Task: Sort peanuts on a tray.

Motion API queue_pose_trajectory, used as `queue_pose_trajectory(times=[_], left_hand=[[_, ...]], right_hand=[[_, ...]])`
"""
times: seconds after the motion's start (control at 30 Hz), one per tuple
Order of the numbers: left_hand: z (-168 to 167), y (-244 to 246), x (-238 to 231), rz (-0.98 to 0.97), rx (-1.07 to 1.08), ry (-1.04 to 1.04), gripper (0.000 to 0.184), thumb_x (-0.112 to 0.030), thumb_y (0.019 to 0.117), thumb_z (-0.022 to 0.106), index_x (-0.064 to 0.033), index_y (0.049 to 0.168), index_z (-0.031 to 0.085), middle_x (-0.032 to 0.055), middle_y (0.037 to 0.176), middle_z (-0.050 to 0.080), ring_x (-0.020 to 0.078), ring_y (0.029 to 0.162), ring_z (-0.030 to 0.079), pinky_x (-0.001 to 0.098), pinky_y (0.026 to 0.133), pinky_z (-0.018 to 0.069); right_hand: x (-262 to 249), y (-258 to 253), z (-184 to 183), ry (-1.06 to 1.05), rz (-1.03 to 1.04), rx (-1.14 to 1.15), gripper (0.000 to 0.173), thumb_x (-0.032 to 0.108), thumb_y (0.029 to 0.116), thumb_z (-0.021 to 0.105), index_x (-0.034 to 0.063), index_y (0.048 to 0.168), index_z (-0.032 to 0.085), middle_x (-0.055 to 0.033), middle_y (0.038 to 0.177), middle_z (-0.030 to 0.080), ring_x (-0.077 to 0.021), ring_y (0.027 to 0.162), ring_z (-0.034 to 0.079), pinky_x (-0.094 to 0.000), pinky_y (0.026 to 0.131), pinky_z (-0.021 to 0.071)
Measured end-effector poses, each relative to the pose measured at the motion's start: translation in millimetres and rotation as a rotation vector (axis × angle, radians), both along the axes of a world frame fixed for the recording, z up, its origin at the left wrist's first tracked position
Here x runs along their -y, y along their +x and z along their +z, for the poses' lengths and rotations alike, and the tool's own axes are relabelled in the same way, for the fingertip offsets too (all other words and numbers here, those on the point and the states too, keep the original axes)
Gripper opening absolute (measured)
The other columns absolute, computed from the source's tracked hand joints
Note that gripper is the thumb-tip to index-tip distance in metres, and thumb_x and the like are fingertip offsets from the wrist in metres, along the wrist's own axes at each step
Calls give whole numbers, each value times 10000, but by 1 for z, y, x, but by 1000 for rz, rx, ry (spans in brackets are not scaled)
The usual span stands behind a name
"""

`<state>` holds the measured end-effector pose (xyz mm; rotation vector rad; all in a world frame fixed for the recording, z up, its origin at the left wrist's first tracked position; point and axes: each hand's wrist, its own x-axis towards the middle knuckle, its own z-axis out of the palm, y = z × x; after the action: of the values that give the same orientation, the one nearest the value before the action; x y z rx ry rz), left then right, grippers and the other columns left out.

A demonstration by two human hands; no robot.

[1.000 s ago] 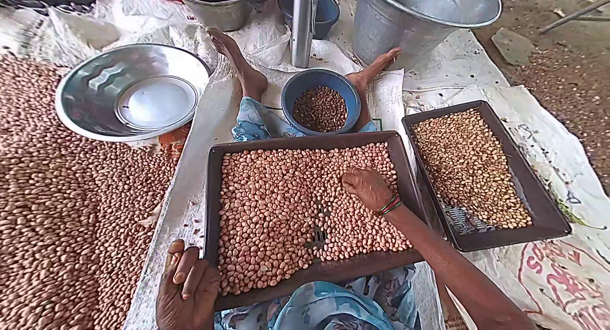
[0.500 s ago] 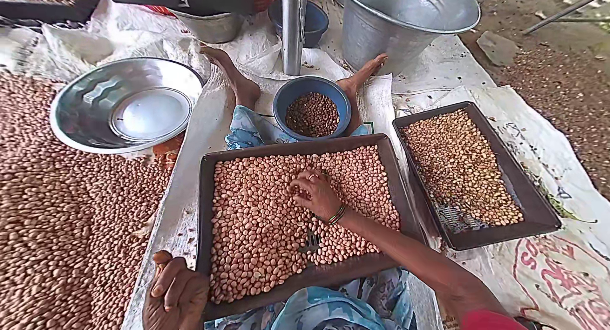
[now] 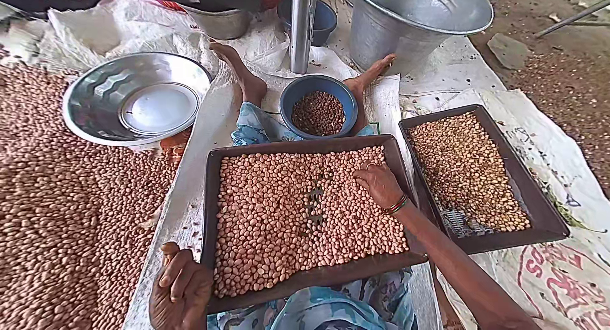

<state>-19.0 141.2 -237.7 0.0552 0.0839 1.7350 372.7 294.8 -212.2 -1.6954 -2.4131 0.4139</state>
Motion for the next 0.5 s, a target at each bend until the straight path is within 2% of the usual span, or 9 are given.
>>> queue_pose_trajectory(times=[0.1, 0.17, 0.2, 0.27, 0.3, 0.33, 0.37, 0.43, 0.5], left_hand=[[-1, 0, 2, 1, -21, 5, 177, -31, 993, 522, -14, 1120, 643, -31, 719, 674, -26, 491, 576, 93, 462, 461], [0, 0, 0, 2, -37, -2, 188, -39, 1004, 497, -20, 1128, 637, -40, 712, 669, -30, 487, 570, 90, 462, 457], [1, 1, -2, 3, -35, -8, 186, -44, 1009, 489, -23, 1126, 631, -43, 706, 664, -31, 482, 567, 89, 458, 454], [1, 2, -1, 10, -11, -18, 183, -32, 1003, 493, -15, 1123, 629, -36, 705, 664, -26, 479, 569, 95, 454, 459], [2, 2, 0, 14, -1, -20, 180, -26, 999, 494, -13, 1118, 628, -34, 705, 659, -24, 480, 566, 95, 456, 458], [2, 1, 0, 14, 0, -18, 173, -22, 997, 497, -17, 1116, 623, -35, 708, 656, -27, 484, 565, 92, 460, 458], [3, 1, 0, 12, 3, -17, 172, -22, 998, 496, -17, 1114, 622, -34, 712, 658, -28, 489, 570, 89, 465, 460], [3, 0, -2, -1, 5, -15, 181, -31, 1001, 492, -18, 1118, 629, -36, 721, 666, -29, 498, 577, 85, 473, 462], [0, 1, -2, 0, 5, -9, 186, -28, 998, 492, -19, 1128, 625, -32, 730, 671, -24, 502, 580, 89, 478, 467]], right_hand=[[3, 1, -3, 19, 31, 5, 163, 67, 971, 655, -23, 1055, 762, -272, 1058, 706, -460, 1006, 682, -624, 910, 484], [4, 11, 5, 137, -37, -46, 124, 71, 933, 702, -16, 999, 760, -259, 1003, 708, -450, 962, 688, -619, 843, 501], [5, 20, 14, 237, -135, -52, 142, 67, 933, 703, -25, 1033, 744, -278, 1043, 696, -470, 987, 678, -635, 844, 503], [1, 40, 38, 387, -341, -14, 328, 50, 949, 650, -16, 1271, 652, -313, 1286, 599, -532, 1133, 595, -694, 883, 447], [-1, 46, 48, 379, -396, -16, 427, 45, 948, 644, 12, 1371, 593, -307, 1390, 537, -545, 1216, 543, -721, 933, 414], [-1, 46, 53, 351, -380, -58, 445, 43, 954, 646, 17, 1394, 583, -299, 1418, 526, -537, 1247, 533, -717, 962, 409], [2, 38, 51, 325, -284, -131, 391, 33, 951, 652, -2, 1339, 629, -290, 1368, 579, -504, 1212, 580, -674, 955, 447], [19, 2, 33, 196, 66, -332, 246, 31, 910, 678, -3, 1144, 745, -218, 1191, 707, -387, 1094, 687, -548, 918, 543], [49, -43, 12, -87, 479, -468, 192, 71, 904, 688, 12, 1065, 775, -196, 1130, 732, -363, 1094, 692, -534, 943, 529]])
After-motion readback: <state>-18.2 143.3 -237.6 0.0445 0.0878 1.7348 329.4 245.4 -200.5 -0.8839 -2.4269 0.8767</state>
